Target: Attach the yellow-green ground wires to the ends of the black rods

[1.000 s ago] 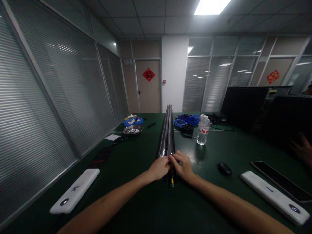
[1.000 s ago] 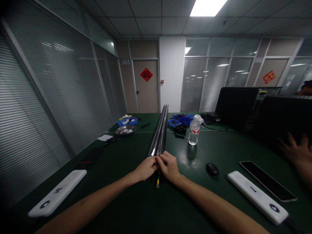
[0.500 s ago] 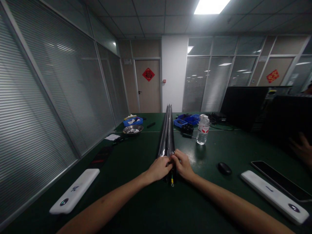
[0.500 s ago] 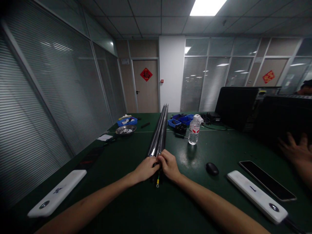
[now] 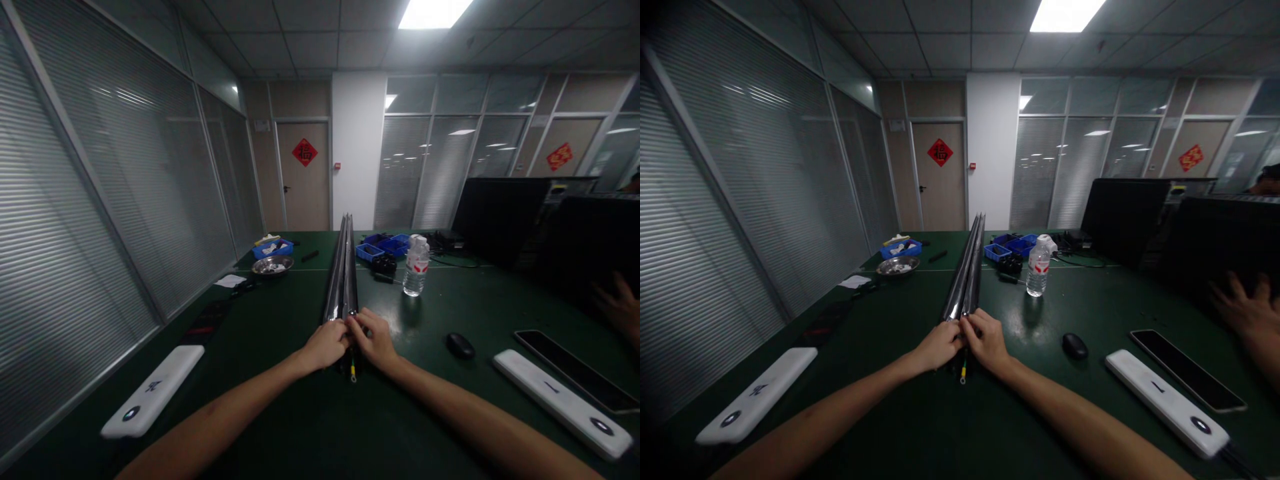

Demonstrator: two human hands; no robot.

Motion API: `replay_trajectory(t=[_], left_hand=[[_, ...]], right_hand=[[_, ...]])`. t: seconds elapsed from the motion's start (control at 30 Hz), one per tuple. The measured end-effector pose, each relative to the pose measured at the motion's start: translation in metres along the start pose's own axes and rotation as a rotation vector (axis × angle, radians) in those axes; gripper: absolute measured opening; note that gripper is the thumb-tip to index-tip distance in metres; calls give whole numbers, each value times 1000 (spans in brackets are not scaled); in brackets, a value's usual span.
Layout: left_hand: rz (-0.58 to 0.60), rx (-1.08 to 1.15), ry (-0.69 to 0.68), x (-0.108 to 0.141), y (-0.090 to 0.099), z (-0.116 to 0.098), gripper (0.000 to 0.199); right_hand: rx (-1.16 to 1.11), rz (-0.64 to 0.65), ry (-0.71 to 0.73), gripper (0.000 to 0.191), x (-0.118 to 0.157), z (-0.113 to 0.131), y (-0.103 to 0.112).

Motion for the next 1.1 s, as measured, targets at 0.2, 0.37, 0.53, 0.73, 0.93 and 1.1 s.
replay_trajectory(t=[0.2, 0.37, 0.53, 0.73, 0.93, 1.1], left_hand=[[-29, -13, -20, 2, 4, -7, 24], [-65, -43, -37, 1, 3, -4, 24], [-38, -41, -52, 0, 1, -1, 20], [-20, -47, -51, -1, 1, -2, 21], [-14, -73, -16, -1, -1, 2, 22], [-35, -44, -19, 1, 0, 0, 24]], right_hand=[[-151, 56, -1, 32, -3, -6, -2], [-252, 156, -38, 35, -7, -12, -7], [-176, 139, 1, 34, -4, -5, -5], [-30, 60, 28, 30, -1, 3, -2], [-23, 26, 32, 30, 0, -1, -1], [-172, 132, 23, 34, -3, -6, -5]])
Point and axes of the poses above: each hand's wrist, its own x-axis away from the middle knuckle, its own y-axis out of the back of the hand, z = x × y, the point moved 7 cm from there along -x, towards the middle knuckle, and after that the axes turned 8 degrees about -y, right-handed, at the moved point
